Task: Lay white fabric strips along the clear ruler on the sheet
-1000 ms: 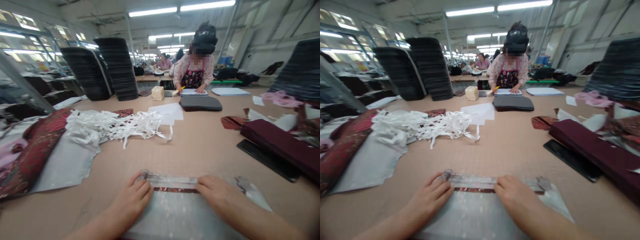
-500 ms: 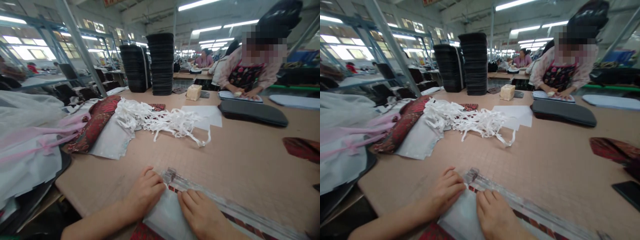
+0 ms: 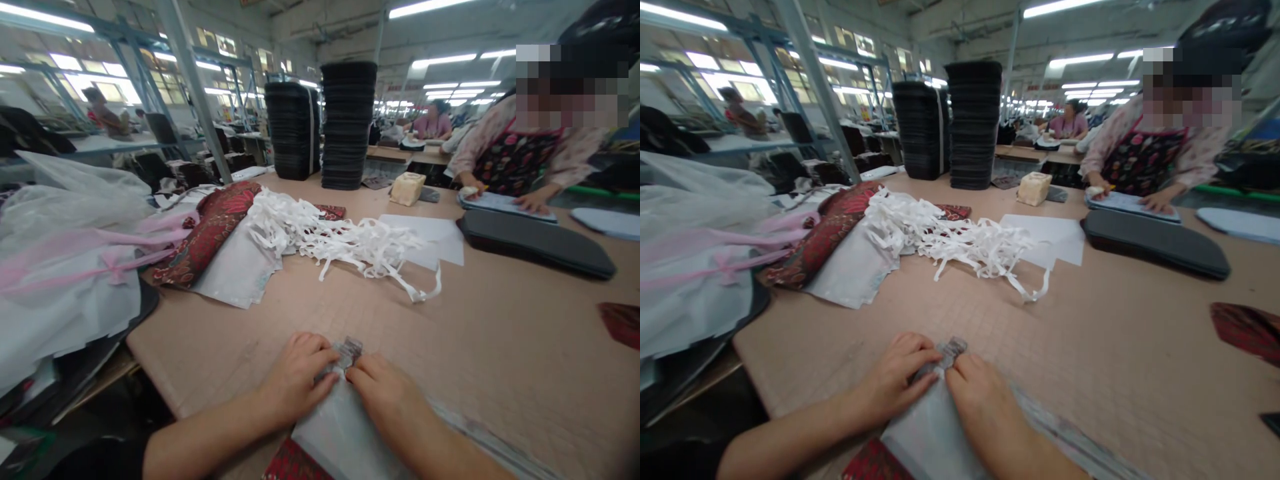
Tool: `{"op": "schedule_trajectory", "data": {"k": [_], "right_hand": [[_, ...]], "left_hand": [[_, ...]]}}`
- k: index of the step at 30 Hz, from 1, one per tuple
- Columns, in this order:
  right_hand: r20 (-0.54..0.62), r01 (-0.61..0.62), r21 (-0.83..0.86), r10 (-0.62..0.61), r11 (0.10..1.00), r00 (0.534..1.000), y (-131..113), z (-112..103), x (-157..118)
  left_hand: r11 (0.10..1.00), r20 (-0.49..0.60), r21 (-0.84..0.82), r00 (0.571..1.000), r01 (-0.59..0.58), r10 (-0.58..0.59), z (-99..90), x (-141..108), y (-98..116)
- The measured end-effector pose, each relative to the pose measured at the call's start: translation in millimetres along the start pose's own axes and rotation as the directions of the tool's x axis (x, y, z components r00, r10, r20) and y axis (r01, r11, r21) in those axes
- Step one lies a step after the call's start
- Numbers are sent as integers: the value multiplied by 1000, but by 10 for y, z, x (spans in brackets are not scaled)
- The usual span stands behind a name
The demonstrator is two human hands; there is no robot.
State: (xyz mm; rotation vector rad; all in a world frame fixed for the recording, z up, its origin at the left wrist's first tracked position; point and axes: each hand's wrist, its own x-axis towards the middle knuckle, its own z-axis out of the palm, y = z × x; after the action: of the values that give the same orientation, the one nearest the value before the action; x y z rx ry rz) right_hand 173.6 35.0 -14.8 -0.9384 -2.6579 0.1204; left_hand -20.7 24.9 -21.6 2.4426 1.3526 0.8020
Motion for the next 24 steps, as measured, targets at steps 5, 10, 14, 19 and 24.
{"op": "schedule_trajectory", "data": {"k": [5, 10, 14, 19, 24], "right_hand": [[34, 252, -142, -250, 957, 968, 21, -24, -3], [125, -212, 78, 201, 974, 971, 11, -108, 158], [190, -321, 234, 280, 918, 941, -6, -169, 189], [198, -322, 560, 253, 763, 947, 84, -182, 140], [103, -154, 471, 119, 869, 988, 194, -97, 184]], "left_hand": [[1000, 12, 5, 1000, 26, -26, -3, 6, 19], [1000, -52, -17, 998, 16, -17, -25, -10, 20], [999, -102, -46, 995, -11, 6, -69, -24, 25], [989, -100, -87, 989, -116, 107, -46, -9, -8], [999, -95, -51, 995, 15, -20, 3, 9, -30]]}}
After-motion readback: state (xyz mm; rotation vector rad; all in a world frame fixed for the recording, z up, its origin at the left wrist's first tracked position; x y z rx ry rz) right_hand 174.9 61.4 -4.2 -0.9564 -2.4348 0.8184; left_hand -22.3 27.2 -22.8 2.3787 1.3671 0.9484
